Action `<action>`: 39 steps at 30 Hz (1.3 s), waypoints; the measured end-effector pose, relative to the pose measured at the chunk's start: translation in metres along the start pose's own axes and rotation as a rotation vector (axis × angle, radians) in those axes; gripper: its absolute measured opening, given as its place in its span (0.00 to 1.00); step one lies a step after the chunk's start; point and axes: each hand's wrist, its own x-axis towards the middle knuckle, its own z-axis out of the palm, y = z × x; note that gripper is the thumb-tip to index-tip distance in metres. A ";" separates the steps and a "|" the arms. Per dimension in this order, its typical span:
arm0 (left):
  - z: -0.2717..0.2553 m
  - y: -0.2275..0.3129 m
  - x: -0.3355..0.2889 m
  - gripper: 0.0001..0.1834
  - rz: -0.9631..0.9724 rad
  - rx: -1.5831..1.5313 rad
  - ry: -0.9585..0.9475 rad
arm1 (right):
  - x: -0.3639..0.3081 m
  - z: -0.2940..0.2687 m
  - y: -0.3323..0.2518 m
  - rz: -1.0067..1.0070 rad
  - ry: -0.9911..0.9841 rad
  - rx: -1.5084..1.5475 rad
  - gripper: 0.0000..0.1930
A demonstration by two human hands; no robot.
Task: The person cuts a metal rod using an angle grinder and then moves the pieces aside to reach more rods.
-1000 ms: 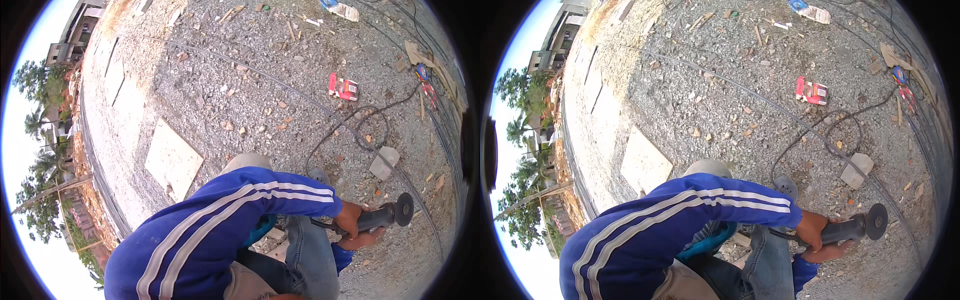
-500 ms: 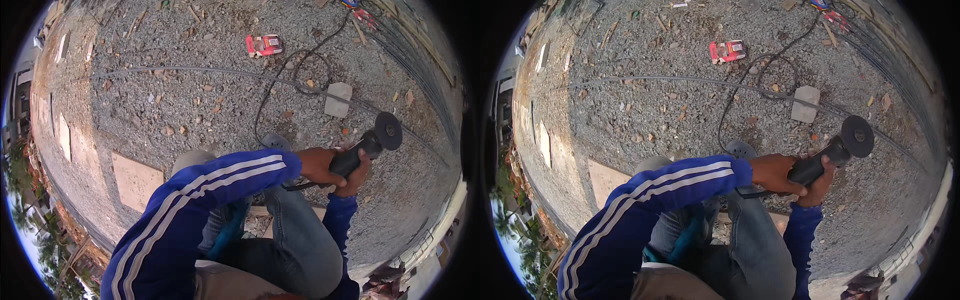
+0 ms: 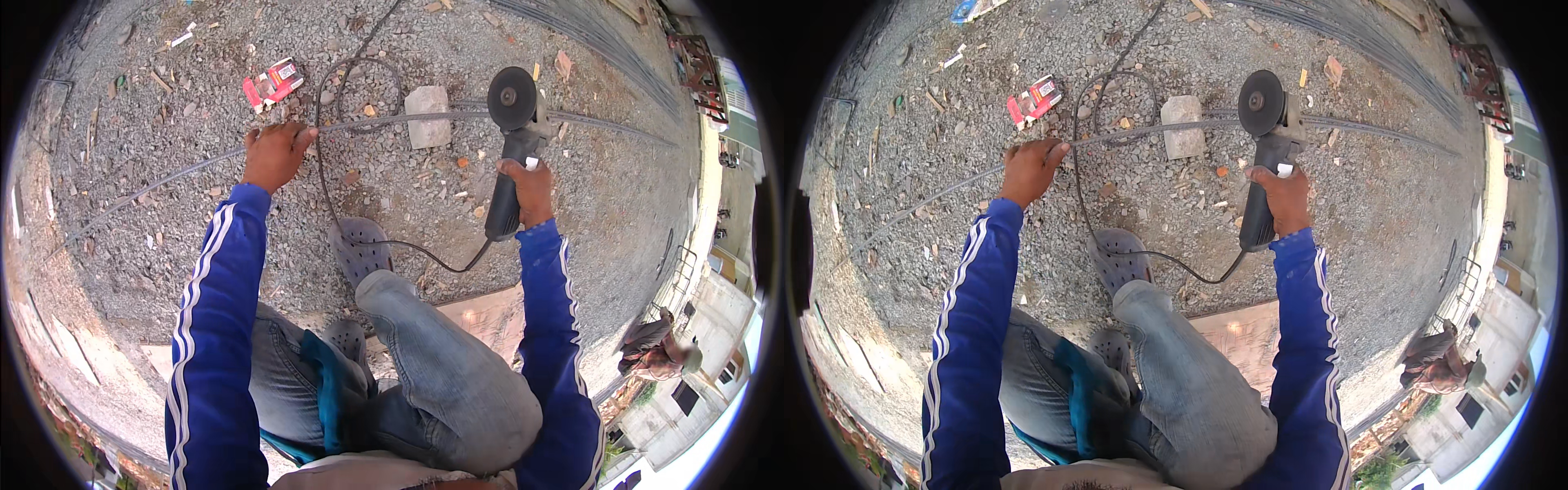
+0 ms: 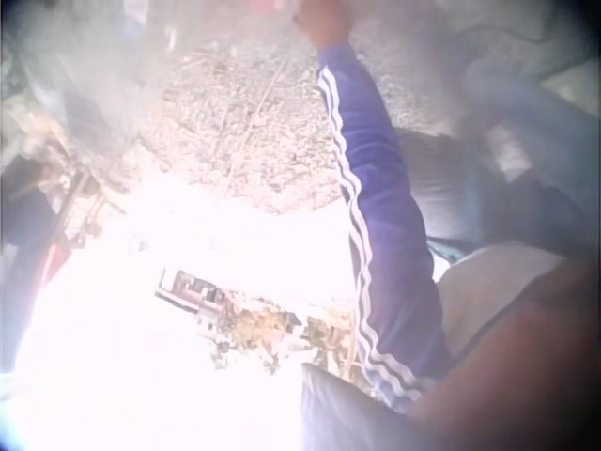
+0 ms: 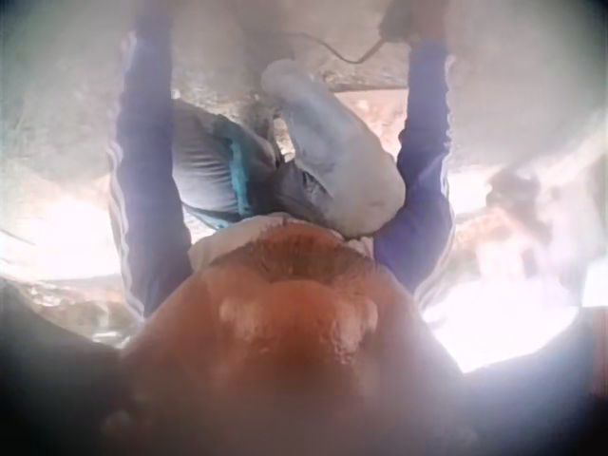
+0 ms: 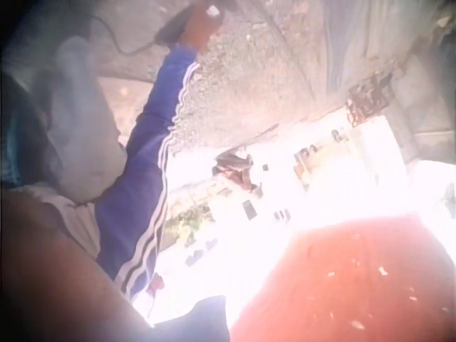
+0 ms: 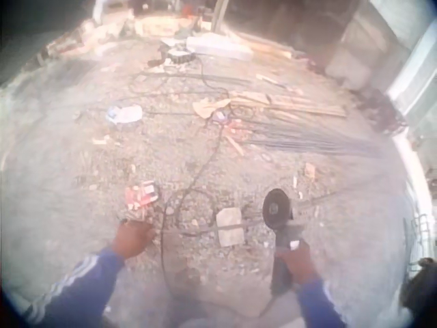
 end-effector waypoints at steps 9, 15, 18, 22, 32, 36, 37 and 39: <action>-0.002 0.005 0.005 0.24 -0.149 -0.233 -0.166 | 0.009 0.011 0.022 -0.030 -0.027 -0.140 0.19; 0.005 0.000 0.001 0.24 -0.131 -0.192 -0.106 | 0.008 0.016 0.016 0.015 -0.051 -0.192 0.20; 0.004 0.000 0.002 0.23 -0.138 -0.189 -0.126 | 0.007 0.016 0.017 -0.005 -0.049 -0.210 0.19; -0.003 0.006 0.005 0.21 -0.172 -0.172 -0.189 | 0.008 0.015 0.021 -0.016 -0.050 -0.229 0.19; -0.004 0.004 0.005 0.21 -0.157 -0.180 -0.181 | 0.009 0.014 0.025 0.009 -0.059 -0.231 0.18; -0.003 0.006 0.005 0.21 -0.155 -0.202 -0.164 | 0.006 0.014 0.022 0.001 -0.063 -0.229 0.18; -0.004 0.006 0.005 0.21 -0.156 -0.201 -0.165 | 0.005 0.015 0.019 0.007 -0.059 -0.233 0.18; -0.004 0.005 0.004 0.22 -0.143 -0.207 -0.150 | 0.004 0.016 0.020 0.014 -0.057 -0.238 0.19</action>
